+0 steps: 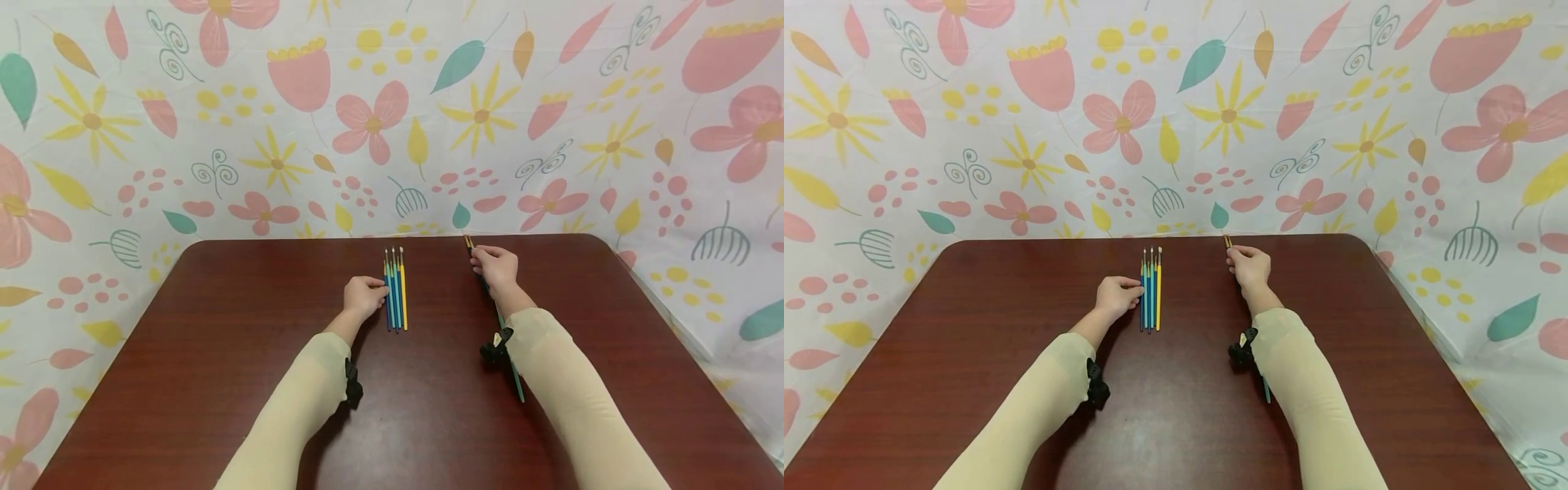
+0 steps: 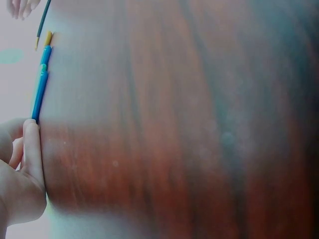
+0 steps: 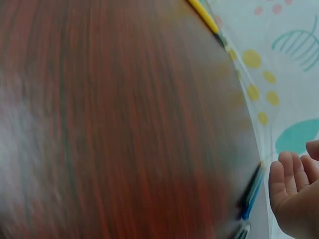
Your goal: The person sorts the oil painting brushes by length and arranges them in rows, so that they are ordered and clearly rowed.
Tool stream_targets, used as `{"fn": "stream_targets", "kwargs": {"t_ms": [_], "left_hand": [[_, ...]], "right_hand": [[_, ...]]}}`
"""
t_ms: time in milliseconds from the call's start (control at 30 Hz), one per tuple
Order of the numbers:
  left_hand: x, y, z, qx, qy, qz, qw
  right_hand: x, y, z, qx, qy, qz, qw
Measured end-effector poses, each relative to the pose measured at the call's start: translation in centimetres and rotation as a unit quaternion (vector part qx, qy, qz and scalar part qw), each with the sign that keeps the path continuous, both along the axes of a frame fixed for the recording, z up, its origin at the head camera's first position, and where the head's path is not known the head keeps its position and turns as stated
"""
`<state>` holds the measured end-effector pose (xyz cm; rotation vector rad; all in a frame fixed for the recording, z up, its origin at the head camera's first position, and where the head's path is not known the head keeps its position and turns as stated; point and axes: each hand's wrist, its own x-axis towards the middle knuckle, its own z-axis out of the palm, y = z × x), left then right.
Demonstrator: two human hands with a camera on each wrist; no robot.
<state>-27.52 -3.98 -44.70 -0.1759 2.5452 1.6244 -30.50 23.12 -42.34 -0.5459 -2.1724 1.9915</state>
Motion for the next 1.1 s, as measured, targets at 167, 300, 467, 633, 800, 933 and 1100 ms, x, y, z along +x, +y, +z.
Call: {"fn": "stream_targets", "kwargs": {"t_ms": [167,300,467,633,800,933,1100], "left_hand": [[0.0,0.0,0.0,0.002,0.000,0.001,1.0000],[-0.1,0.0,-0.1,0.002,0.002,0.003,1.0000],[-0.1,0.1,-0.2,-0.002,0.005,0.005,1.0000],[0.0,0.2,-0.2,-0.005,0.008,0.003,1.0000],[0.0,0.2,-0.3,-0.003,0.007,0.004,1.0000],[0.0,0.1,-0.4,-0.004,0.008,0.002,1.0000],[-0.1,0.2,-0.3,-0.005,0.010,0.000,0.9999]], "right_hand": [[-0.2,-1.5,0.0,-0.003,0.004,0.013,0.9999],[-0.4,-2.7,0.0,-0.002,0.002,0.025,0.9997],[-0.8,-4.2,0.1,0.006,0.002,0.042,0.9991],[-1.3,-5.5,0.1,0.026,0.003,0.057,0.9981],[-1.9,-6.9,-0.1,0.066,-0.002,0.071,0.9953],[-2.4,-7.9,-0.2,0.101,-0.007,0.078,0.9918],[-3.0,-9.0,-0.3,0.144,-0.008,0.080,0.9863]]}}
